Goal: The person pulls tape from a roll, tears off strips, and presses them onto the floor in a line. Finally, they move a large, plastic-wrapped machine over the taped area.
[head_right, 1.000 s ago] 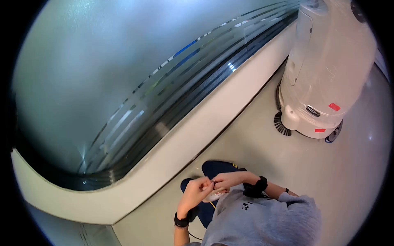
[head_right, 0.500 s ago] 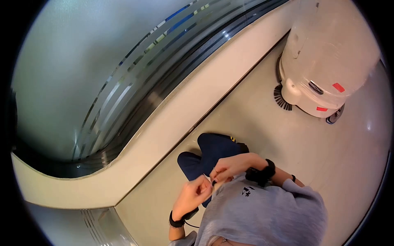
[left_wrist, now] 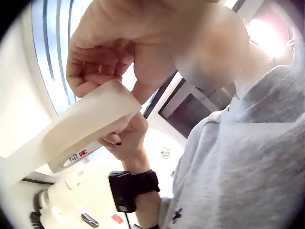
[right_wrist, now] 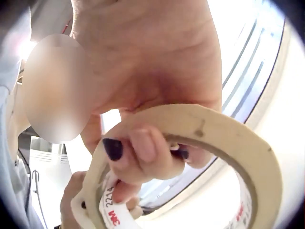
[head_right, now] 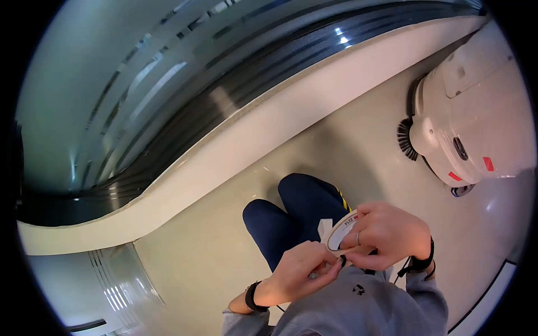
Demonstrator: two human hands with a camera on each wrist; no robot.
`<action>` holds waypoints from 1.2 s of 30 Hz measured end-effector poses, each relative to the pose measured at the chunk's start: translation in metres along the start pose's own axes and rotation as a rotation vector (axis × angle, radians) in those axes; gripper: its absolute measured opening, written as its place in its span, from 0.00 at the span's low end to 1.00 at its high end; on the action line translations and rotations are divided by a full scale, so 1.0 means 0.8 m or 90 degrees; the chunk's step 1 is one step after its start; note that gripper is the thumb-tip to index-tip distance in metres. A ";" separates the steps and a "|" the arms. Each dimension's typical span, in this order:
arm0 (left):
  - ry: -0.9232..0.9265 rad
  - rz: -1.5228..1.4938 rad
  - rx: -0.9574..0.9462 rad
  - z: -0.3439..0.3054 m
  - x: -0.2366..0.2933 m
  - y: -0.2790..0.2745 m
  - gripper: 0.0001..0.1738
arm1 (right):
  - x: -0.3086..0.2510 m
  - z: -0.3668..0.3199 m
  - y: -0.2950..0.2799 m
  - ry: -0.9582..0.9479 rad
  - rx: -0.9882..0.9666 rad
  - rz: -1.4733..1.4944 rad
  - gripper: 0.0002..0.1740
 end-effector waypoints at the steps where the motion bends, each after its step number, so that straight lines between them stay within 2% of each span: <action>1: 0.028 0.057 0.006 0.003 -0.012 -0.001 0.06 | 0.010 0.006 0.007 0.003 -0.011 0.005 0.06; 2: 0.019 0.047 0.013 0.001 -0.025 -0.004 0.06 | 0.018 0.013 0.016 0.000 0.005 0.045 0.06; 3: 0.023 0.063 -0.032 -0.003 -0.035 -0.003 0.05 | 0.028 0.019 0.022 -0.003 0.021 0.085 0.06; 4: 0.026 0.080 -0.079 -0.005 -0.044 -0.002 0.05 | 0.031 0.024 0.021 -0.002 -0.007 0.089 0.06; 5: 0.014 0.071 -0.075 -0.006 -0.052 0.000 0.05 | 0.041 0.024 0.028 0.003 -0.018 0.101 0.06; 7: 0.171 0.152 -0.034 -0.009 -0.055 0.003 0.06 | 0.053 0.017 0.041 0.040 -0.003 0.146 0.06; 8: 0.165 0.144 -0.035 -0.008 -0.057 0.005 0.06 | 0.059 0.014 0.046 0.046 -0.006 0.153 0.06; 10: 0.243 0.323 -0.044 -0.006 -0.056 0.013 0.08 | 0.071 0.004 0.055 0.129 0.055 0.126 0.06; 11: 0.246 0.308 -0.048 -0.004 -0.054 0.015 0.08 | 0.078 -0.003 0.062 0.144 0.055 0.125 0.06; 13: 0.302 0.276 -0.073 -0.005 -0.046 0.008 0.11 | 0.104 -0.022 0.071 0.244 0.223 0.091 0.10; 15: 0.366 0.139 -0.015 -0.025 -0.039 -0.003 0.12 | 0.154 -0.065 0.066 0.660 0.581 0.201 0.20; 16: 0.346 0.099 -0.027 -0.027 -0.035 -0.023 0.10 | 0.190 -0.082 0.054 0.553 0.611 0.272 0.23; 17: 0.245 0.072 -0.091 -0.048 -0.048 -0.035 0.05 | 0.227 -0.095 0.045 0.439 0.631 0.339 0.25; 18: -0.060 0.008 -0.412 -0.046 -0.066 -0.052 0.04 | 0.257 -0.101 0.052 0.466 0.652 0.209 0.23; 19: -0.061 -0.110 0.178 -0.056 -0.069 -0.048 0.10 | 0.290 -0.106 0.069 0.485 0.670 0.082 0.20; 20: 0.000 -0.105 0.280 -0.068 -0.095 -0.047 0.24 | 0.337 -0.123 0.095 0.507 0.556 -0.126 0.18; 21: -0.066 -0.112 0.348 -0.091 -0.113 -0.054 0.32 | 0.386 -0.144 0.124 0.516 0.435 -0.329 0.15; 22: 0.006 -0.299 0.435 -0.079 -0.117 -0.059 0.34 | 0.424 -0.158 0.159 0.483 0.426 -0.409 0.14; 23: -0.001 -0.306 0.488 -0.067 -0.117 -0.067 0.36 | 0.449 -0.170 0.194 0.447 0.414 -0.490 0.13; 24: -0.009 -0.316 0.541 -0.059 -0.115 -0.074 0.38 | 0.458 -0.177 0.223 0.408 0.332 -0.530 0.13; 25: -0.007 -0.315 0.544 -0.056 -0.111 -0.075 0.38 | 0.463 -0.186 0.250 0.370 0.248 -0.568 0.13; 27: 0.006 -0.284 0.595 -0.052 -0.103 -0.075 0.39 | 0.480 -0.197 0.296 0.483 0.236 -0.411 0.14; 30: 0.023 -0.221 0.582 -0.054 -0.103 -0.061 0.39 | 0.484 -0.201 0.326 0.480 0.230 -0.417 0.17; 33: 0.039 -0.147 0.577 -0.047 -0.101 -0.050 0.37 | 0.470 -0.183 0.308 0.454 0.273 -0.400 0.20; 36: 0.078 -0.085 0.550 -0.041 -0.093 -0.054 0.36 | 0.398 -0.122 0.229 0.392 0.452 -0.142 0.26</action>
Point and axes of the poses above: each hand's wrist, its own z-axis towards the middle knuckle, its own y-axis out of the palm, x = y × z, the point moved 2 cm from there along z, towards the middle knuckle, and after that the axes turned 2 degrees about z, right-handed, at the moved point
